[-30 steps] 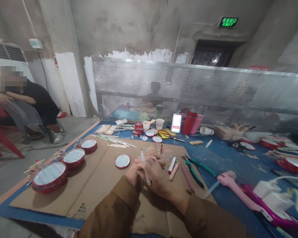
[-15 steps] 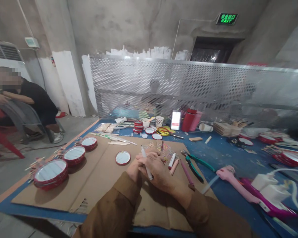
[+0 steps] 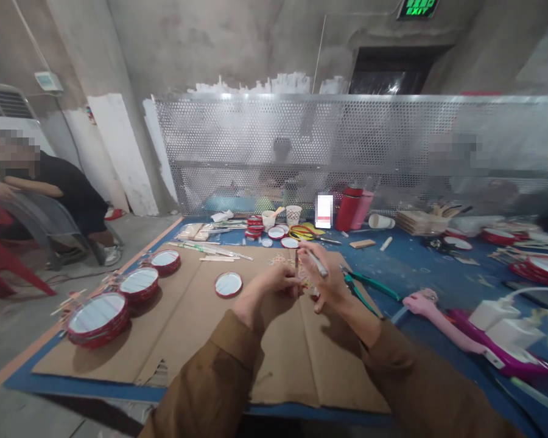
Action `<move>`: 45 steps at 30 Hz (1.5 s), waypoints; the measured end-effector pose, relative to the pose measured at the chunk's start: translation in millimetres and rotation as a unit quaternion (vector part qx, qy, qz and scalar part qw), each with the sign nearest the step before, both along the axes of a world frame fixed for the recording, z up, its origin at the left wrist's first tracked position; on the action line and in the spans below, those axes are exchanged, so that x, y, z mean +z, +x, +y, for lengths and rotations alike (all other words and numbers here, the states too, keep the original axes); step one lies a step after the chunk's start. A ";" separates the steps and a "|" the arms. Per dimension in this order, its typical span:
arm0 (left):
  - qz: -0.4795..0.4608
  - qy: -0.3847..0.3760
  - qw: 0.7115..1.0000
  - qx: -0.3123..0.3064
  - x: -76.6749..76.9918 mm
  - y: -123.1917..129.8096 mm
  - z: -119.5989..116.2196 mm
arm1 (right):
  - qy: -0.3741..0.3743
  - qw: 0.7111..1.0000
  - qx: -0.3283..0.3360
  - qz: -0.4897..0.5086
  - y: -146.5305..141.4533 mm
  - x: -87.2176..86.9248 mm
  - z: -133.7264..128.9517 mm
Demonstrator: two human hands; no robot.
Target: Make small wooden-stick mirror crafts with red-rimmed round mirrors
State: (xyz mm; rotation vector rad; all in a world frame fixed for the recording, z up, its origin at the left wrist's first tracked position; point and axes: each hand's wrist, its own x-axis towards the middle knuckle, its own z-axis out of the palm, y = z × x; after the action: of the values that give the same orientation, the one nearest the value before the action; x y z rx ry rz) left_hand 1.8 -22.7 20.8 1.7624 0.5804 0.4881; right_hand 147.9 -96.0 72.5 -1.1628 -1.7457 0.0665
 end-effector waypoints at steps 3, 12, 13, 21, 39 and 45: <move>0.055 0.017 0.998 -0.004 1.5 4.3 9.7 | -0.051 0.992 -0.045 0.107 9.7 4.2 8.4; 0.054 0.022 0.998 -0.008 -0.6 5.8 10.0 | -0.146 0.976 -0.044 0.154 5.4 8.3 0.6; 0.058 0.025 0.998 -0.010 -0.3 5.8 10.2 | -0.150 0.979 -0.045 0.134 4.5 8.0 -0.8; 0.087 0.031 0.996 0.004 2.7 6.2 8.8 | -0.179 0.973 -0.061 0.129 -0.9 5.0 -4.5; 0.081 0.032 0.996 0.020 5.5 5.0 6.2 | -0.204 0.969 -0.052 0.128 -3.4 2.5 -5.4; 0.078 0.053 0.995 0.019 8.2 3.5 4.5 | -0.182 0.975 -0.057 0.114 -5.3 3.9 -6.4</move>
State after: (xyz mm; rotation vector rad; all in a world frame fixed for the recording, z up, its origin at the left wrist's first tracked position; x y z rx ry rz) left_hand 5.3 -18.2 29.0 1.9053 0.7090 0.4163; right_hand 142.5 -102.4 76.4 -1.4545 -1.4978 0.4496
